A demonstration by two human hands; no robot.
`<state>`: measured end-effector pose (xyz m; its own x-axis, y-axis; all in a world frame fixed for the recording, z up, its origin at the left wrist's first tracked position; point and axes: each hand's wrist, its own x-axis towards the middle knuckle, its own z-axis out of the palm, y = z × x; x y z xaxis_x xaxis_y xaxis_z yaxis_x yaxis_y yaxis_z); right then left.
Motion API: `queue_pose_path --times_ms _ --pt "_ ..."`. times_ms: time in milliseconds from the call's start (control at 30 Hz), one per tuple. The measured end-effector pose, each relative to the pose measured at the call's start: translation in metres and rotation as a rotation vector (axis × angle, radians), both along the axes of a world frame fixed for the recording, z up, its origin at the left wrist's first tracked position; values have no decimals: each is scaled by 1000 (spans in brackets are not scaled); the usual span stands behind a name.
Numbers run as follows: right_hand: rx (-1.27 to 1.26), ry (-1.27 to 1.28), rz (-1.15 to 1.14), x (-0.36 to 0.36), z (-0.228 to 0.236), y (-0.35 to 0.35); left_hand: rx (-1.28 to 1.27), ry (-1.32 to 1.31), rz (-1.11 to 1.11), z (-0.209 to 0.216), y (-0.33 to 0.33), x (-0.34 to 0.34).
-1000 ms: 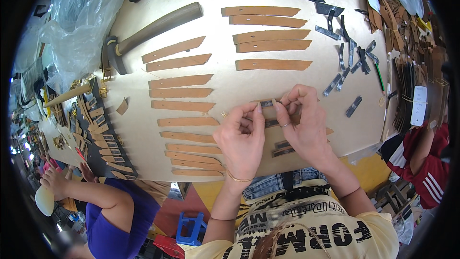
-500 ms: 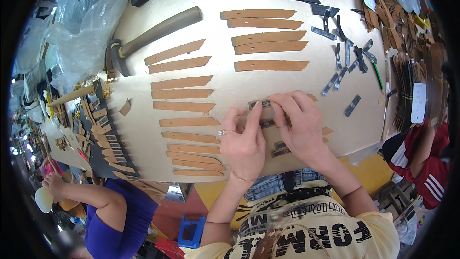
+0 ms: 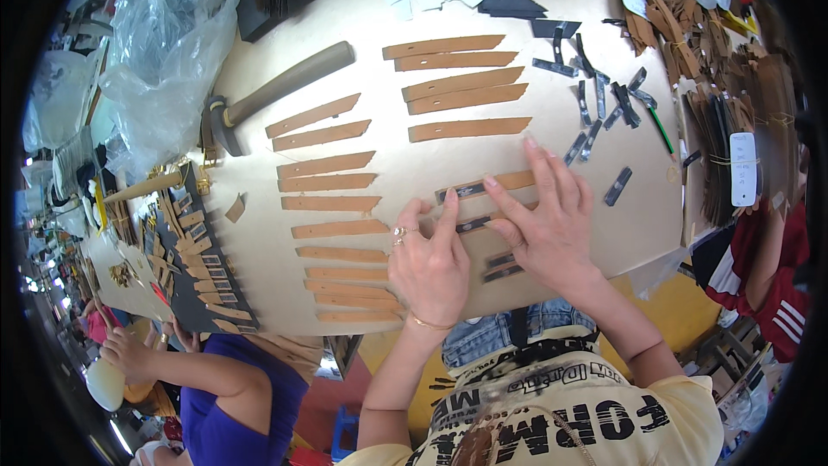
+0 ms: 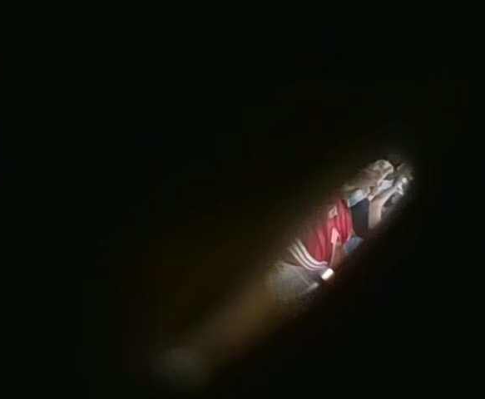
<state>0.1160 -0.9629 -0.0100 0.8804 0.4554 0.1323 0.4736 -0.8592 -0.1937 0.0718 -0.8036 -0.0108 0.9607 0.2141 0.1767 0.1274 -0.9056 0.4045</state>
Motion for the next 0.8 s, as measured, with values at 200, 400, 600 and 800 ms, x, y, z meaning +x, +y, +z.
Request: queue_pose_path --times_ms 200,400,600,800 --pt "150 -14 -166 2 9 -56 -285 91 14 9 9 4" --pt "408 118 -473 5 21 -128 -362 -129 33 18 0 5" --pt "348 128 -498 11 12 -125 -447 -181 -260 25 -45 12" --pt "649 263 -509 16 16 -123 -619 -59 -381 22 -84 19"
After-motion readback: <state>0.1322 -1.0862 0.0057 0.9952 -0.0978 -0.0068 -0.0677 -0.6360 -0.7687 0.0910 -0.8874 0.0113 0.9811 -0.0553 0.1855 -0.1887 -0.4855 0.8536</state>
